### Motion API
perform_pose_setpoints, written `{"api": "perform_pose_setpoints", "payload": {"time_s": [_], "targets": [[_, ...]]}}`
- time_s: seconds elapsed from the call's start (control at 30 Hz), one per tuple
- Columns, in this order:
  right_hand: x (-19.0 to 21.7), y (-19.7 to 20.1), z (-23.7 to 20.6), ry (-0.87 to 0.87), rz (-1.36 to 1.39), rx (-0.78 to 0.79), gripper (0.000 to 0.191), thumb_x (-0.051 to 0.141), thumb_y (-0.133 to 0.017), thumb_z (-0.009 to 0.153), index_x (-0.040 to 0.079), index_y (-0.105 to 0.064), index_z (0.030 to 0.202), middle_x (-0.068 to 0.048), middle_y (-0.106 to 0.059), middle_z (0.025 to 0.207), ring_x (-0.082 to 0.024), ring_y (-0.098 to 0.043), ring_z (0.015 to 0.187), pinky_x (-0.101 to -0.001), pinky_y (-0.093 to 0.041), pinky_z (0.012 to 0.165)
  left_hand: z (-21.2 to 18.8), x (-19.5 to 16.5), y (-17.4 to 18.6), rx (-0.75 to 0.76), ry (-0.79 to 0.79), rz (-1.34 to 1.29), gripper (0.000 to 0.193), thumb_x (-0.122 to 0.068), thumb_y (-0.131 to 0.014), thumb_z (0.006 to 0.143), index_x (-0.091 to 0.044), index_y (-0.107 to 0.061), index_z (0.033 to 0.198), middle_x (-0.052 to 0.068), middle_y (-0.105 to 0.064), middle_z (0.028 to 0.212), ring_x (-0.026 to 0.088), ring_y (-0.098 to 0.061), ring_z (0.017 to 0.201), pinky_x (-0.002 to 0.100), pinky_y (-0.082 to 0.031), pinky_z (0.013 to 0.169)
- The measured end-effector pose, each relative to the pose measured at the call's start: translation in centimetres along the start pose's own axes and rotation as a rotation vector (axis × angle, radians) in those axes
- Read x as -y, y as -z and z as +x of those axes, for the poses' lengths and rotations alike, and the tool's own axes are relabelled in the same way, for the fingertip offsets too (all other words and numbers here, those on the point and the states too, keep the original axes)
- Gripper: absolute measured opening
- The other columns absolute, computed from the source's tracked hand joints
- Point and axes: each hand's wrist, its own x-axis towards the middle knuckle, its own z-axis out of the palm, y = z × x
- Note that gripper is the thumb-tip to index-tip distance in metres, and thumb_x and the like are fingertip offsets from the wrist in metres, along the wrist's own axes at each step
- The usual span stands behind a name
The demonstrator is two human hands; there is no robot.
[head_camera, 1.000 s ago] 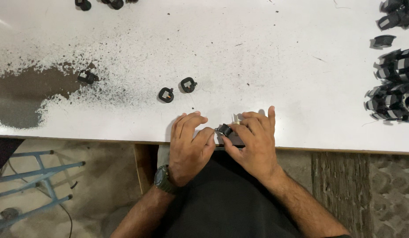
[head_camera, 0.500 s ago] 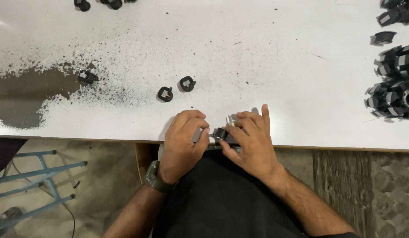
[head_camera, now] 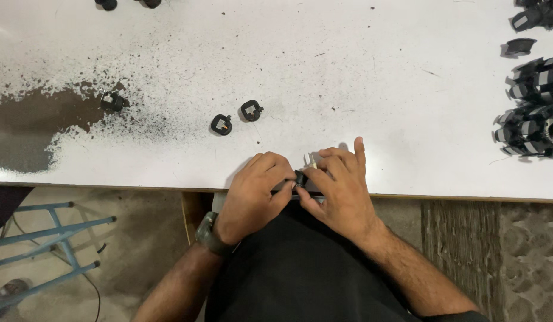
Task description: The person assembles small black plastic components into circular assemblies on a white table. They pick up individual parts, fit them together by hand, and place completed assemblies on the table. The person also uses a small tool to adjust or press parts into place during assembly.
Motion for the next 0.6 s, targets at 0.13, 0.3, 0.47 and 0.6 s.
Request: {"api": "perform_pose_setpoints", "payload": {"time_s": [0.13, 0.3, 0.47, 0.6], "targets": [[-0.1, 0.0, 0.0, 0.036, 0.000, 0.013, 0.035, 0.023, -0.087, 0.077, 0.008, -0.071, 0.104, -0.010, -0.058, 0.106, -0.031, -0.050, 0.124, -0.0692, -0.011, 0.123, 1.2, 0.9, 0.6, 0.198, 0.330, -0.339, 0.007, -0.009, -0.071, 0.087, -0.006, -0.072, 0.093, 0.003, -0.068, 0.093, 0.017, -0.067, 0.081, 0.031, -0.055, 0.072], [-0.5, 0.1, 0.1, 0.022, 0.014, -0.016, 0.033, 0.022, -0.087, 0.078, 0.008, -0.071, 0.104, -0.009, -0.057, 0.107, -0.031, -0.050, 0.124, -0.0686, -0.011, 0.124, 1.2, 0.8, 0.7, 0.171, 0.376, -0.274, 0.004, -0.009, -0.071, 0.087, -0.007, -0.071, 0.090, 0.003, -0.066, 0.089, 0.014, -0.064, 0.077, 0.030, -0.054, 0.068], [-0.7, 0.1, -0.3, -0.022, 0.044, -0.030, 0.033, 0.021, -0.086, 0.077, 0.008, -0.071, 0.103, -0.008, -0.058, 0.107, -0.030, -0.052, 0.123, -0.0666, -0.011, 0.126, 0.1, 0.3, 0.2, 0.075, 0.331, -0.200, 0.003, -0.005, -0.070, 0.085, -0.006, -0.067, 0.085, 0.002, -0.065, 0.085, 0.011, -0.062, 0.068, 0.027, -0.052, 0.058], [-0.7, 0.1, -0.1, -0.009, 0.039, -0.027, 0.034, 0.022, -0.086, 0.077, 0.006, -0.072, 0.104, -0.009, -0.058, 0.107, -0.031, -0.052, 0.124, -0.0679, -0.012, 0.124, -0.1, 0.5, 0.1, 0.072, 0.382, -0.204, 0.010, -0.006, -0.072, 0.085, -0.007, -0.067, 0.093, 0.001, -0.064, 0.069, 0.009, -0.057, 0.053, 0.026, -0.044, 0.047]]}}
